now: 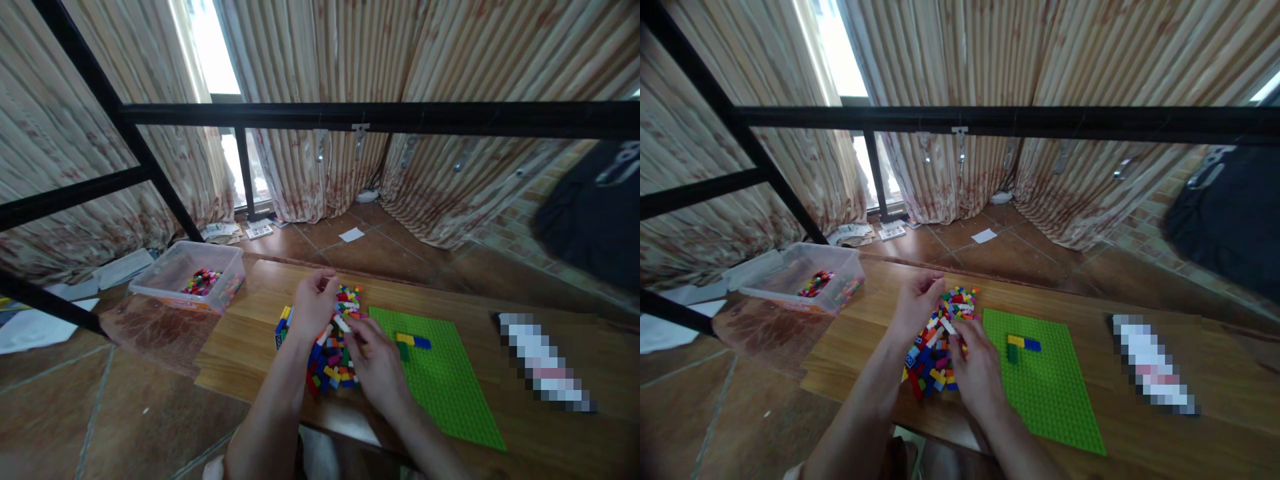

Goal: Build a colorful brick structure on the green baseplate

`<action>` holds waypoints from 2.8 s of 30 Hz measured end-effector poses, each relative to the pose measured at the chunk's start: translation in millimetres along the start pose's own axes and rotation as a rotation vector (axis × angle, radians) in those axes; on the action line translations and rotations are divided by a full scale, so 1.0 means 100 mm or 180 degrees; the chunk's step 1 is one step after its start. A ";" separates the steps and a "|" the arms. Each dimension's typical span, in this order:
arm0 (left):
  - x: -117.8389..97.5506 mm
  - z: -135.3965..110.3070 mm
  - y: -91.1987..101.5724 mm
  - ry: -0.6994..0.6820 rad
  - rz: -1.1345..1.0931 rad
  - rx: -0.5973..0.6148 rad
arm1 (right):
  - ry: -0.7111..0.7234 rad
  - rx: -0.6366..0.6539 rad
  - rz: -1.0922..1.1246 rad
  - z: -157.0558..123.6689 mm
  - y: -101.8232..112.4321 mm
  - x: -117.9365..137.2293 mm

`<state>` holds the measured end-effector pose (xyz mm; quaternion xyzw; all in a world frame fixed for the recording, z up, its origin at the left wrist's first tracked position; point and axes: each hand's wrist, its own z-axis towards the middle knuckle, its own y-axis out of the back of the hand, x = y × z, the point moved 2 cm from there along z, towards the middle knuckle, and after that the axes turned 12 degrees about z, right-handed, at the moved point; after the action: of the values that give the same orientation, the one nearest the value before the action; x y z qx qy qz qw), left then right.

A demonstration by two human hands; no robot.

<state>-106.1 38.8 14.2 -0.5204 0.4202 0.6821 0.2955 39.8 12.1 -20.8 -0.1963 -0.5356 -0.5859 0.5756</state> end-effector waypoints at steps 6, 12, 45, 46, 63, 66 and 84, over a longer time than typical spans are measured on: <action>0.02 -0.20 -0.33 -0.0127 0.0456 0.1459 | -0.0191 -0.0271 0.0285 0.08 0.50 -0.21; 0.01 -0.38 -0.71 0.0299 -0.0237 0.1756 | -0.0463 -0.0124 0.0178 -0.03 0.82 -0.32; 0.19 -0.53 -1.28 -0.0196 0.2620 0.0996 | -0.0949 0.0002 -0.0611 -0.10 1.29 -0.96; 0.19 -0.53 -1.29 -0.0158 0.2651 0.0983 | -0.1001 -0.0005 -0.0569 -0.09 1.30 -0.96; 0.14 -0.48 -1.32 0.0074 0.2832 0.1169 | -0.1344 0.0065 -0.0425 0.02 1.34 -1.04; 0.15 -0.49 -1.31 -0.0029 0.2825 0.1190 | -0.1305 -0.0059 -0.0386 0.01 1.31 -1.01; -0.03 0.03 -0.23 0.0038 0.0611 -0.0266 | -0.1109 -0.0707 -0.0119 0.00 1.38 -0.82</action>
<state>-87.5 52.8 11.3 -0.4936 0.4410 0.7212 0.2043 183.1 82.5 -35.4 -0.3470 -0.5627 -0.6090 0.4382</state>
